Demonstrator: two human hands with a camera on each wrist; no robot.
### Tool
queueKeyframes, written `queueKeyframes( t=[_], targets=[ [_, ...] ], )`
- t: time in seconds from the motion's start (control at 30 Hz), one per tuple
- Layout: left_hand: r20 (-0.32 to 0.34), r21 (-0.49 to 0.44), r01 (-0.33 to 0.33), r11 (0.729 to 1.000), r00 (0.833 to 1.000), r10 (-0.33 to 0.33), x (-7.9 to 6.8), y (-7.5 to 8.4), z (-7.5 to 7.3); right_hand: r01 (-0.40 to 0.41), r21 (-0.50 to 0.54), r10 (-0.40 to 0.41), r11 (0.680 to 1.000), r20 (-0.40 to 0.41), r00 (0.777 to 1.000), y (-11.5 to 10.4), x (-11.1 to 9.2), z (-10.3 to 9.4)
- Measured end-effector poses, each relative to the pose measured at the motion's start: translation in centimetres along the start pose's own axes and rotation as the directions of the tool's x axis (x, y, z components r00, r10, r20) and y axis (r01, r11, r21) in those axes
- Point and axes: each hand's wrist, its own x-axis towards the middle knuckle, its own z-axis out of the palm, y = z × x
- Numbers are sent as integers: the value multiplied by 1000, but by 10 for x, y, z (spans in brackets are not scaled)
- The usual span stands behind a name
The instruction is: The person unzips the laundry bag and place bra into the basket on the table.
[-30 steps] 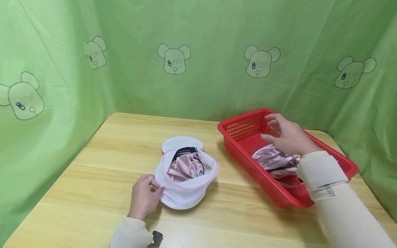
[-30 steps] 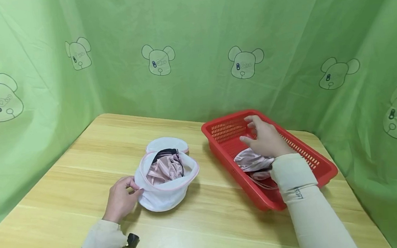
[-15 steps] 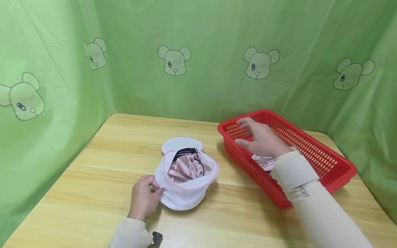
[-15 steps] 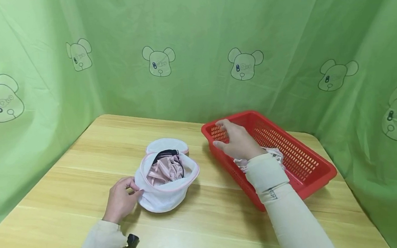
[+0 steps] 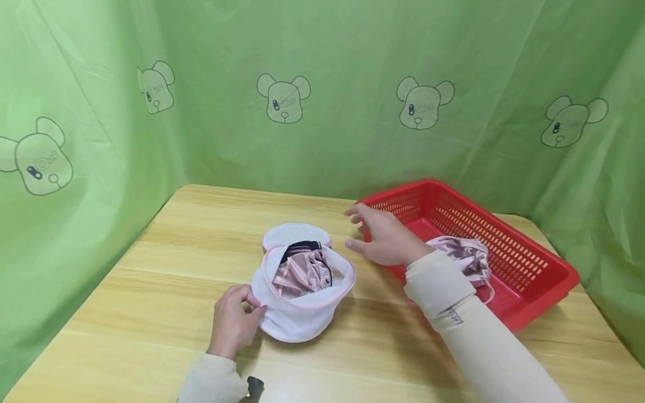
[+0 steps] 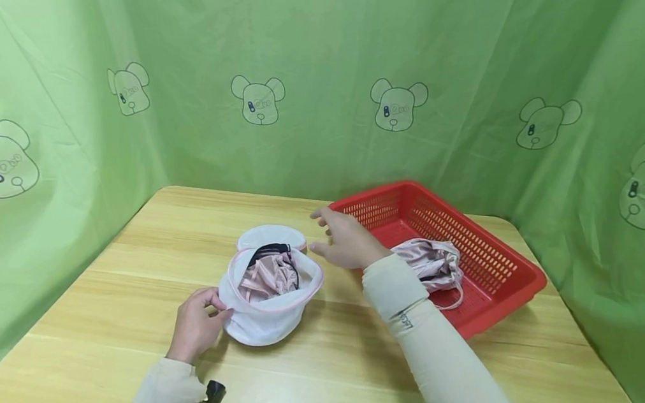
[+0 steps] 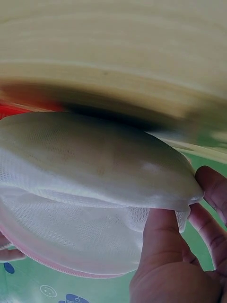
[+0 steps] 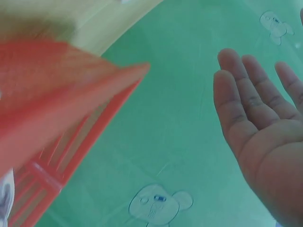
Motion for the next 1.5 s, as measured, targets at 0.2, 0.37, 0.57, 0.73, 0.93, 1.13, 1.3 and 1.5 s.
queueKeyframes(
  t=[0.2, 0.37, 0.57, 0.73, 0.93, 1.13, 1.3, 1.5],
  targets=[
    [0, 1, -7, 1000, 1000, 7, -1, -1, 0, 65, 74, -67, 995, 22, 997, -10, 7, 21],
    [0, 1, -9, 1000, 1000, 9, -1, -1, -1, 56, 70, -62, 996, 84, 995, -20, 11, 36],
    [3, 6, -3, 1000, 1000, 3, 0, -1, -1, 58, 61, -64, 996, 89, 994, -25, 14, 55],
    [6, 7, -2, 1000, 1000, 2, -1, 0, -2, 74, -1, -74, 997, 59, 996, -22, 18, 72],
    [2, 0, -7, 1000, 1000, 7, -1, -1, -1, 14, -96, -7, 995, 80, 997, -19, 17, 89],
    [18, 15, 19, 1000, 1000, -19, -2, -1, -2, 45, -129, -37, 991, 61, 997, -18, 12, 98],
    [22, 13, 14, 1000, 1000, -15, -2, 0, -2, 81, -191, -90, 978, -37, 995, -18, 12, 101],
    [18, 4, -8, 1000, 1000, 8, 0, 0, -1, 93, -178, -90, 980, 22, 996, -22, 15, 102]
  ],
)
